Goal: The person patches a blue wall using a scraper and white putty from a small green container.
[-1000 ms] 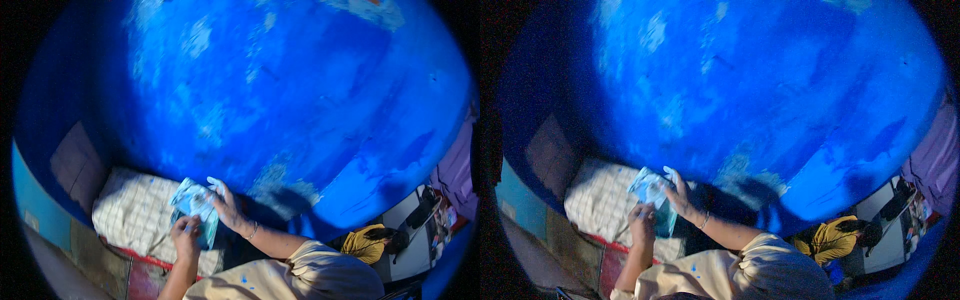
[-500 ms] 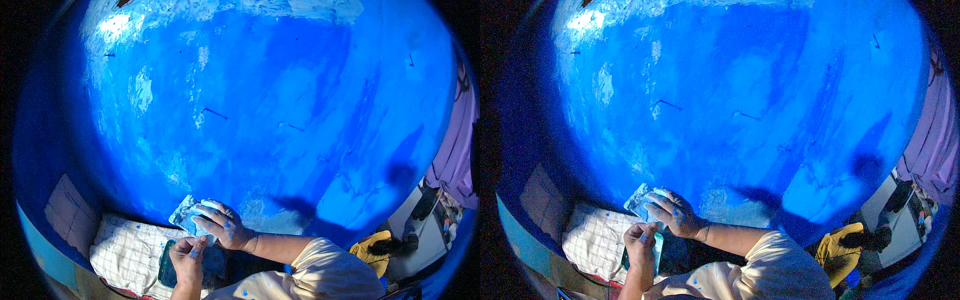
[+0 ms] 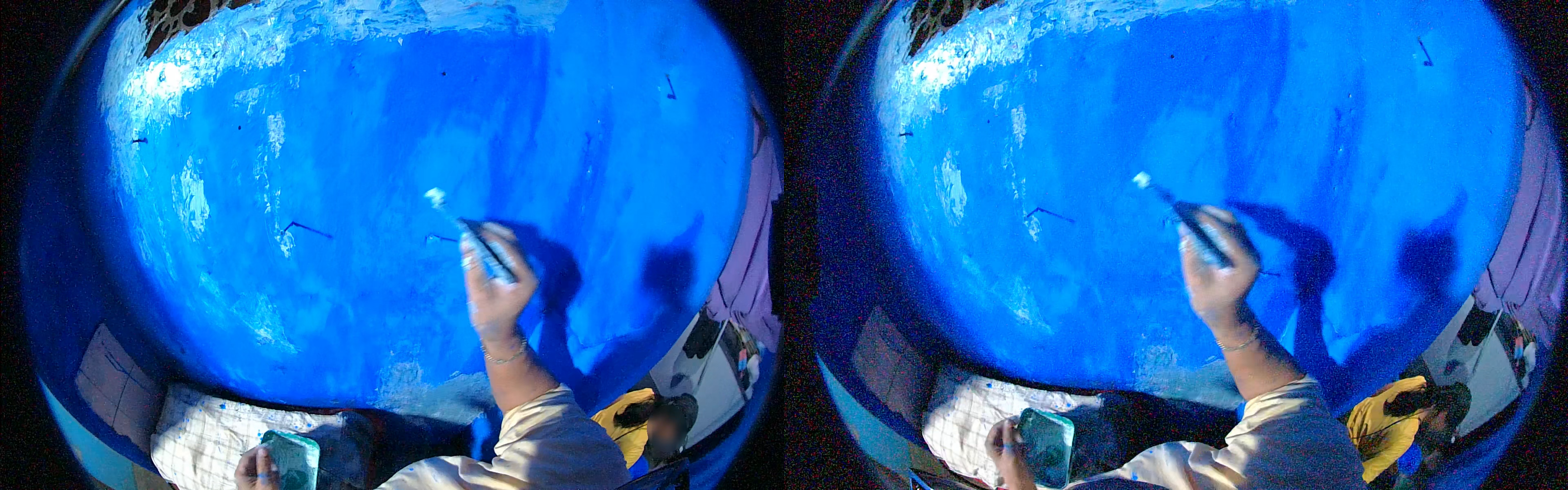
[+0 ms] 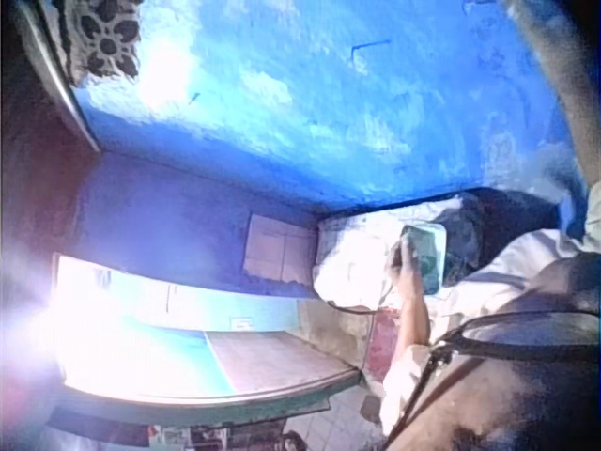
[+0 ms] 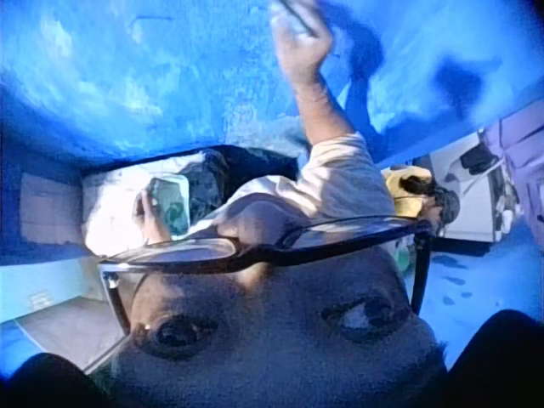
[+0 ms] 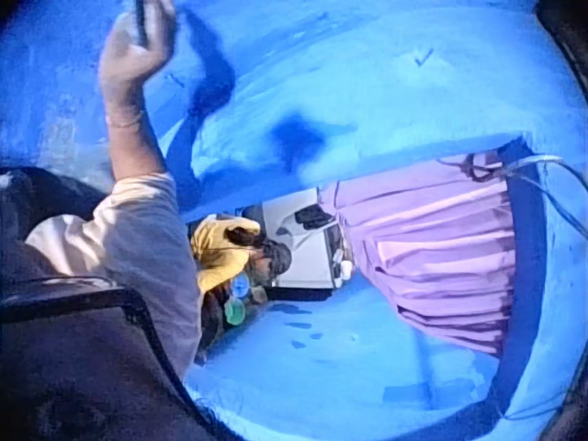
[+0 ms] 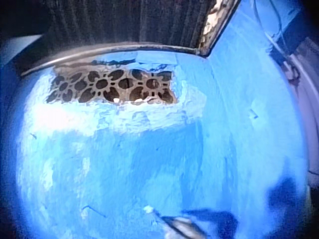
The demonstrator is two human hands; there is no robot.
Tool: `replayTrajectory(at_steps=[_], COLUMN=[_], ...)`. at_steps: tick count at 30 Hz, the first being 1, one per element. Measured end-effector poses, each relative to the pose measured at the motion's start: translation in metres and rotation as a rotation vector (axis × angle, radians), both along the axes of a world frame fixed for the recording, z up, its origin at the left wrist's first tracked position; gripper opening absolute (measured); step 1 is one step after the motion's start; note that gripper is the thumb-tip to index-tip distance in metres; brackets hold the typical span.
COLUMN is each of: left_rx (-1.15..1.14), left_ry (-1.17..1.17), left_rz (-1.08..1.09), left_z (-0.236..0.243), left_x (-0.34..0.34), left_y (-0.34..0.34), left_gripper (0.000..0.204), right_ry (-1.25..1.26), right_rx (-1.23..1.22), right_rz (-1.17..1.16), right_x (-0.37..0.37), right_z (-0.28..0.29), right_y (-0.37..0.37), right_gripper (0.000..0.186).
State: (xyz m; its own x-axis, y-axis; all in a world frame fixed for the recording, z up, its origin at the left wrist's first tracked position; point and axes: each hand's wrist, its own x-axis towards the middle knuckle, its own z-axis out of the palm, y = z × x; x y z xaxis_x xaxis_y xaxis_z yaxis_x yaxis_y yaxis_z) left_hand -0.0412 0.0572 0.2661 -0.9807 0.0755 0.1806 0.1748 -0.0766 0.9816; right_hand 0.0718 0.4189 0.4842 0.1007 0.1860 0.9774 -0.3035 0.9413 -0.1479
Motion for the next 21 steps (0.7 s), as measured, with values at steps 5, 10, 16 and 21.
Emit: replayTrajectory(at_steps=[5,10,16,21], left_rx=[0.093,0.130,0.198,-0.013], left_ry=[-0.448,0.014,0.057,0.144], left_rz=[-0.148,0.438,0.503,0.513], left_z=[-0.099,0.003,0.000,0.007], left_x=[-0.054,0.014,0.005,0.003], left_y=[-0.154,-0.074,-0.069,-0.063], left_gripper=[0.033,0.014,0.013,0.011], right_ry=[0.156,0.280,0.362,0.241], right_rx=[-0.067,-0.224,-0.273,-0.280], right_rz=[-0.004,-0.084,-0.307,-0.531], right_x=[0.023,0.041,0.056,0.054], right_z=[0.030,0.039,0.053,0.054], right_y=[0.019,0.039,0.062,0.063], right_gripper=[0.017,0.011,0.021,0.022])
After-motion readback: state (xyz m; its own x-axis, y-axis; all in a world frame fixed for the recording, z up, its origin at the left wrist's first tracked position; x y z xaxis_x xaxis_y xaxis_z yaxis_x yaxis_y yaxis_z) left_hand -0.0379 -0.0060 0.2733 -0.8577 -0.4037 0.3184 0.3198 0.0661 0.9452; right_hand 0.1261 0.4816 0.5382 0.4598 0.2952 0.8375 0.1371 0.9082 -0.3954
